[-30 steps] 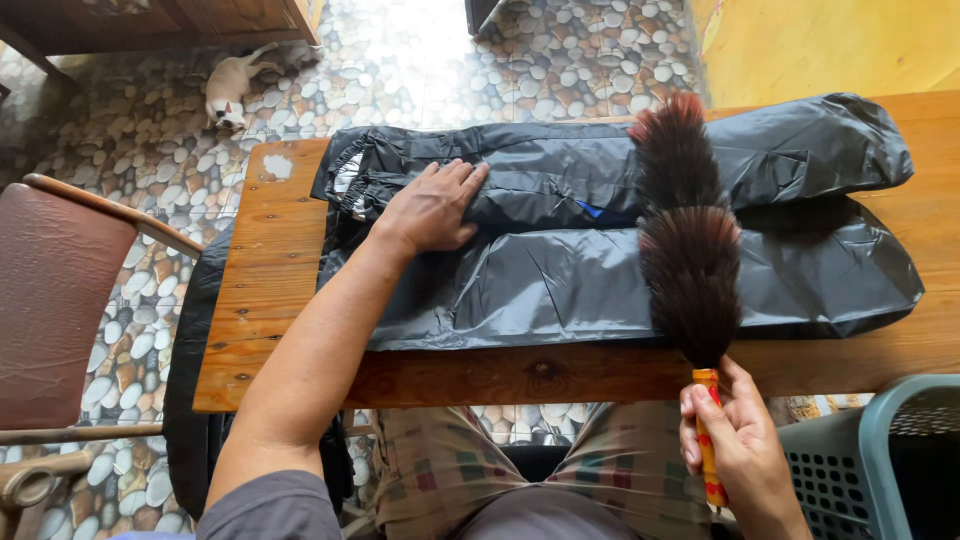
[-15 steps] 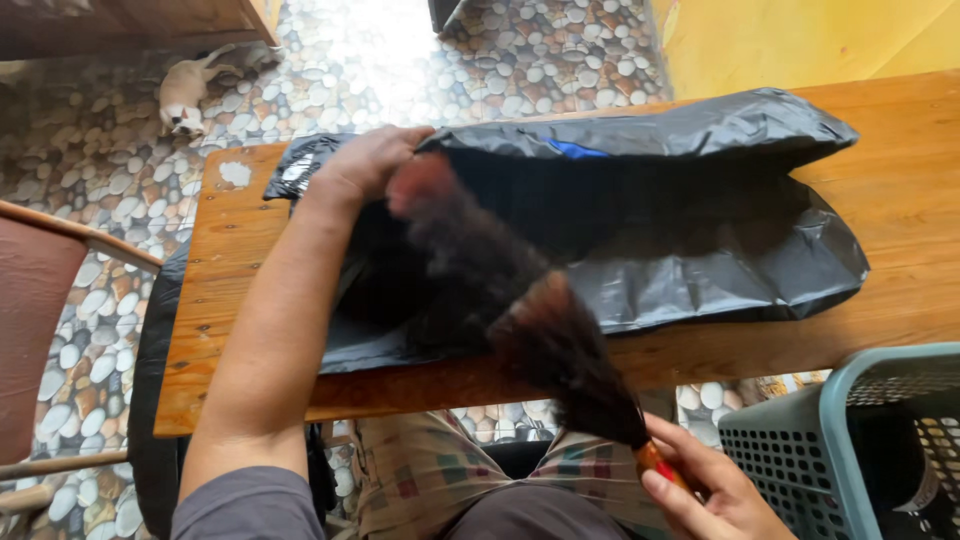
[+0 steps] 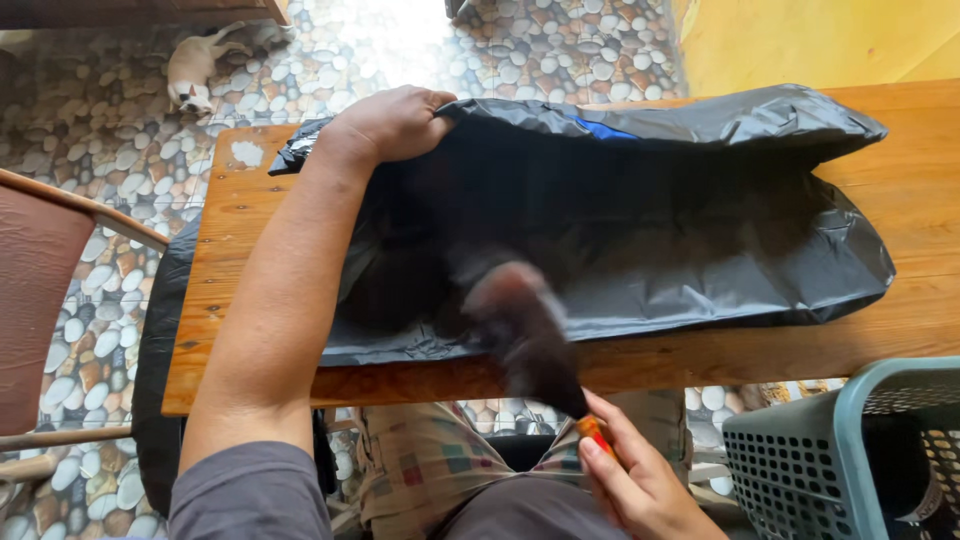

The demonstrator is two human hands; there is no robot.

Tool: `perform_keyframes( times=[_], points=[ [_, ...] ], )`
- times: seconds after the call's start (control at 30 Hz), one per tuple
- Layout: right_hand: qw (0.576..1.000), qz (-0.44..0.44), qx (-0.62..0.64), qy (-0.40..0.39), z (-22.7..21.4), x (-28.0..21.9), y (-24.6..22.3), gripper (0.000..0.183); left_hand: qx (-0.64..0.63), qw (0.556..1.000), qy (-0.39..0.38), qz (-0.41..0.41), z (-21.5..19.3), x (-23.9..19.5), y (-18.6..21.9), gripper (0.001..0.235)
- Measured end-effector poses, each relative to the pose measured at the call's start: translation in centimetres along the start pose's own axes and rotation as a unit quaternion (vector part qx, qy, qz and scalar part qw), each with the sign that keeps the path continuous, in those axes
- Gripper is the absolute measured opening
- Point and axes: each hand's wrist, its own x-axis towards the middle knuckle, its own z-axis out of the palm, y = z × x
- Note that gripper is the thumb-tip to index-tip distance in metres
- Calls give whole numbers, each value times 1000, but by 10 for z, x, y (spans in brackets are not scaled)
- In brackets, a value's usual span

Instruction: The person cleans a small black bag by brushing it with a feather duster and places it in a basket. They then unfold a larger black bag on the table, brush it with the duster, and fold it back up.

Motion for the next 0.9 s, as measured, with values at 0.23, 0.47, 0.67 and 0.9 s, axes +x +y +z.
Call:
perform_keyframes(
  times=[0.23, 0.47, 0.67, 0.9],
  points=[
    [989, 16, 120, 87, 16, 14, -30, 63, 36, 999, -5, 6, 5, -8, -2, 40],
    [965, 81, 248, -31, 13, 4, -20, 61, 120, 993, 0, 5, 28, -4, -14, 57],
    [853, -229, 363, 297, -76, -19, 5, 6, 120, 990, 22, 69, 47, -28, -13, 36],
    [846, -236, 196, 436, -59, -16, -22, 25, 191, 969, 49, 148, 94, -34, -31, 55]
  ],
)
